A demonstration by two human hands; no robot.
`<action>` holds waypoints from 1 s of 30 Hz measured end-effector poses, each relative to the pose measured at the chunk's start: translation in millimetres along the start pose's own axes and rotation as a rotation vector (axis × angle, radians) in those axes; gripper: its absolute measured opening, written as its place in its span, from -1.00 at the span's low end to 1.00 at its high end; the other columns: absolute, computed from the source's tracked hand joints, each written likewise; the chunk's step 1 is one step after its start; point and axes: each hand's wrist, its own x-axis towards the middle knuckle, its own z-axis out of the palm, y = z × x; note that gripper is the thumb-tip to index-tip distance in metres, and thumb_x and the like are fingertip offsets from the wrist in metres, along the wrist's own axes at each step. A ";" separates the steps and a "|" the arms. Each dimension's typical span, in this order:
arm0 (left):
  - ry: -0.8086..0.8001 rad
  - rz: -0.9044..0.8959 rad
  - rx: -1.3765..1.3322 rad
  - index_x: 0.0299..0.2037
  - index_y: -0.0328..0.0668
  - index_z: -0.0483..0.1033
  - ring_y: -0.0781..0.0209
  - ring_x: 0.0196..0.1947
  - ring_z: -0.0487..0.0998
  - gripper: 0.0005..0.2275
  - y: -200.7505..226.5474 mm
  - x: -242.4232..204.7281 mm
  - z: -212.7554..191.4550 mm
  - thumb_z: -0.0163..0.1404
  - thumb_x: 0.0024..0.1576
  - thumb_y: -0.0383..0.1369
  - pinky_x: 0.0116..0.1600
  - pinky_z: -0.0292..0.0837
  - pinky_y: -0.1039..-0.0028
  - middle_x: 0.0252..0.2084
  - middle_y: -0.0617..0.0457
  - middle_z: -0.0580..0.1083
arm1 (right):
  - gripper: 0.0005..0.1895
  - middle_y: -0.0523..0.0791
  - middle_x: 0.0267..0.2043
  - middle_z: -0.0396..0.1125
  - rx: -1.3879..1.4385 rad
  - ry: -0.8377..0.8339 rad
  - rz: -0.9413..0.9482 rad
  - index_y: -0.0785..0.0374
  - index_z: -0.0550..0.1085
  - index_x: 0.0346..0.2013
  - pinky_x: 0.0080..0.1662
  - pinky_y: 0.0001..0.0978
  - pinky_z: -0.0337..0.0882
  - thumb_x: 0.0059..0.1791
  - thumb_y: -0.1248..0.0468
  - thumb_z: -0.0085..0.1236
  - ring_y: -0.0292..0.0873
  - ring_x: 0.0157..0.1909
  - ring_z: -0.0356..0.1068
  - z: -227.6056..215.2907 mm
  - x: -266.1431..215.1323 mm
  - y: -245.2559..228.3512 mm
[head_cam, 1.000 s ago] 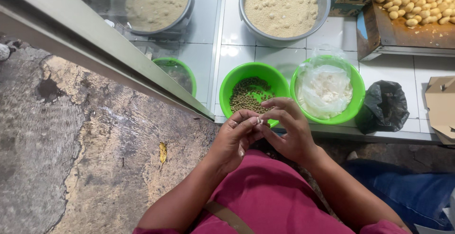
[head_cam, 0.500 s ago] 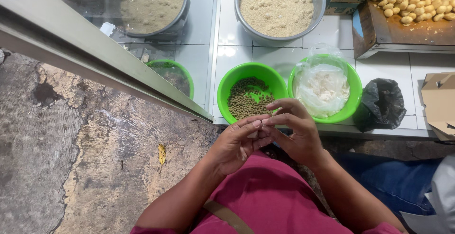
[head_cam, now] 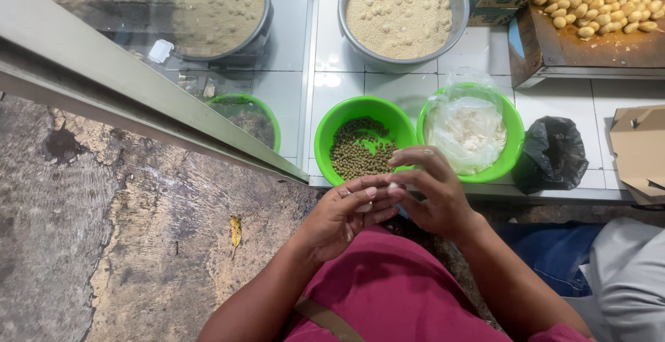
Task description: The person repeatedly takes small pieces of white dough, flattens them in their palm, scoops a small amount of green filling from a green bowl, and encloses the filling to form small balls. The process is repeated continuously at a street food stall.
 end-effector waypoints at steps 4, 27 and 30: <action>0.028 -0.007 0.122 0.33 -0.32 0.29 0.00 0.23 0.51 -0.65 1.6 1.7 4.4 -0.26 0.35 -0.45 0.27 0.52 0.26 0.26 -0.25 0.44 | -0.64 -0.09 0.16 0.22 0.109 0.285 0.275 0.18 0.31 0.14 0.16 -0.23 0.42 0.07 0.28 0.12 -0.10 0.22 0.31 3.1 12.2 8.4; 0.153 0.255 0.047 0.05 -0.29 0.45 0.20 -0.01 0.54 -0.81 -17.9 15.4 -32.8 -0.10 0.34 -0.36 0.19 0.56 0.28 -0.07 -0.02 0.50 | -0.78 -0.06 -0.03 0.46 0.763 0.087 0.613 0.25 0.58 -0.06 0.07 -0.37 0.47 0.02 0.48 0.17 -0.15 0.01 0.47 37.9 -17.8 -0.7; -0.073 0.278 -0.253 -0.09 -0.29 0.43 0.06 -0.02 0.56 -0.83 -13.7 15.9 -33.1 -0.08 0.41 -0.32 0.20 0.59 0.12 -0.10 -0.07 0.49 | -0.76 -0.07 -0.08 0.49 0.688 0.065 0.684 0.23 0.60 0.00 0.06 -0.42 0.47 0.07 0.46 0.14 -0.20 -0.02 0.46 40.2 -17.9 -0.4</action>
